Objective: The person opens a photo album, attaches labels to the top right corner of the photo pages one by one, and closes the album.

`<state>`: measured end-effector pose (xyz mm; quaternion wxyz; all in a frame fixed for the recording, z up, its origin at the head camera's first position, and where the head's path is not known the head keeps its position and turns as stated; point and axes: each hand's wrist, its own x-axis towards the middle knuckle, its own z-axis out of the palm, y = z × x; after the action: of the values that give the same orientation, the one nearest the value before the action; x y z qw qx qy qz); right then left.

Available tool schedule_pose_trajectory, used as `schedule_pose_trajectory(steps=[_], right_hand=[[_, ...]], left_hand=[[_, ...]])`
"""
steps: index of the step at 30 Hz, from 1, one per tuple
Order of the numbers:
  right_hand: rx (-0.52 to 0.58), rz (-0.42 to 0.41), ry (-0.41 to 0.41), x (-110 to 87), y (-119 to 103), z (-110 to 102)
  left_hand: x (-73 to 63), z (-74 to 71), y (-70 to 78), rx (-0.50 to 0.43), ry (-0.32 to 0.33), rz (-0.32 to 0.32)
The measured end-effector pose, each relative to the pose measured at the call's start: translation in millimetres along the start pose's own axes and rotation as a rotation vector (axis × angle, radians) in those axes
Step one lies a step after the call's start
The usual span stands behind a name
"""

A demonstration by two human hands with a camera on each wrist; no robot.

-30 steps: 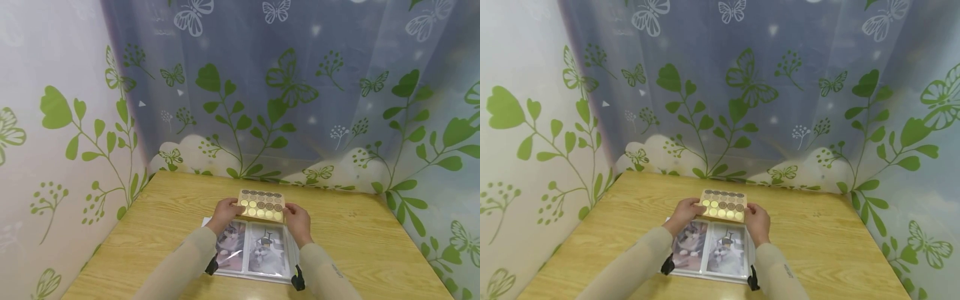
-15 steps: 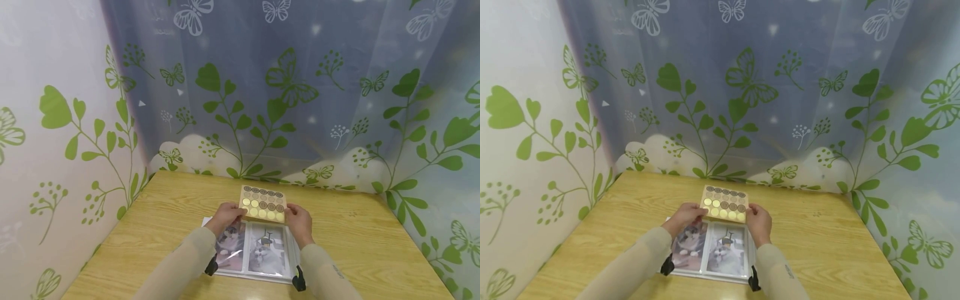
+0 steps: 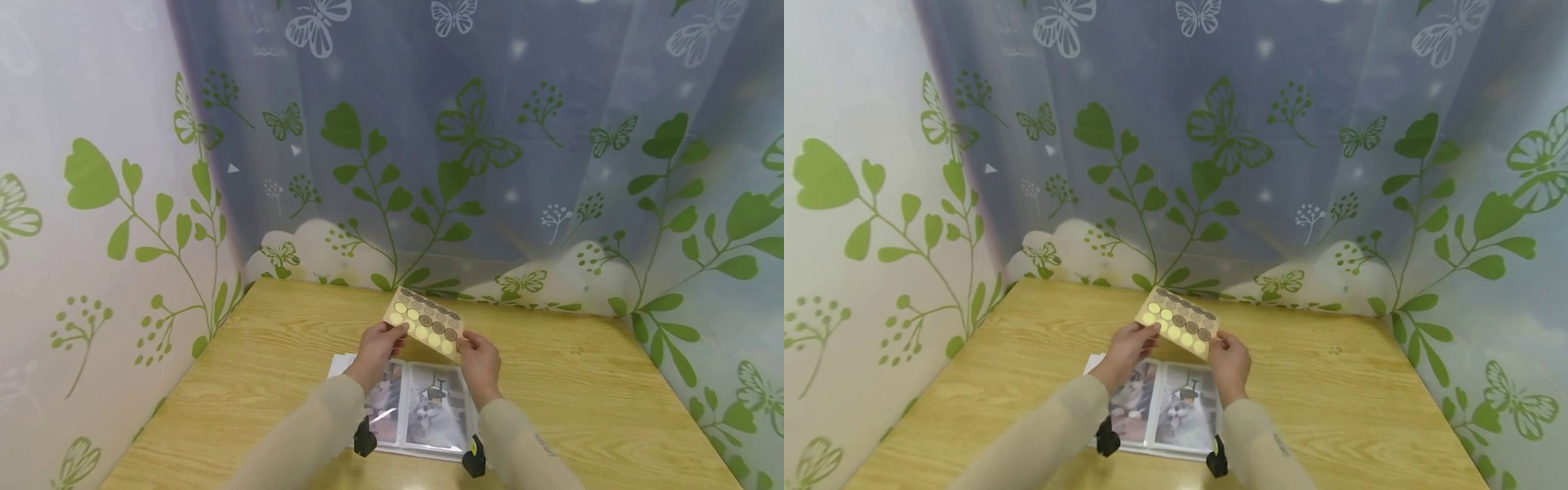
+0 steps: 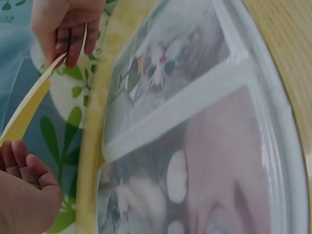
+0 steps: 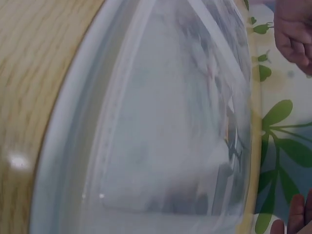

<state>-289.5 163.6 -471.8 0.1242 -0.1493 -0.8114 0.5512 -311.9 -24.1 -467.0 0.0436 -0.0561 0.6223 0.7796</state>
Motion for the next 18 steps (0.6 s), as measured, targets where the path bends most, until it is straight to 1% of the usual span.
schedule_pose_trajectory(steps=[4,7,9,12,15,16,18], right_hand=[[0.020,0.007,-0.006,-4.2,-3,5],[0.036,0.004,-0.018,-8.9,-5,8],[0.039,-0.003,-0.023,-11.8,-5,9],[0.034,-0.024,-0.023,-15.3,-3,9],[-0.010,-0.088,-0.016,-16.4,1,9],[-0.040,-0.131,-0.011,-16.5,2,8],[-0.135,-0.235,-0.019,-16.4,3,7]], left_hand=[[-4.8,7.5,-0.1,-0.047,0.016,0.024],[-6.0,9.1,0.4,-0.082,0.026,0.029],[-6.2,8.5,0.8,-0.085,0.029,0.034],[-5.7,5.8,0.8,-0.054,0.031,0.044],[-5.6,2.8,0.7,-0.023,0.024,0.043],[-5.4,2.1,0.5,-0.012,0.022,0.040],[-5.6,1.0,0.1,0.001,0.011,0.034]])
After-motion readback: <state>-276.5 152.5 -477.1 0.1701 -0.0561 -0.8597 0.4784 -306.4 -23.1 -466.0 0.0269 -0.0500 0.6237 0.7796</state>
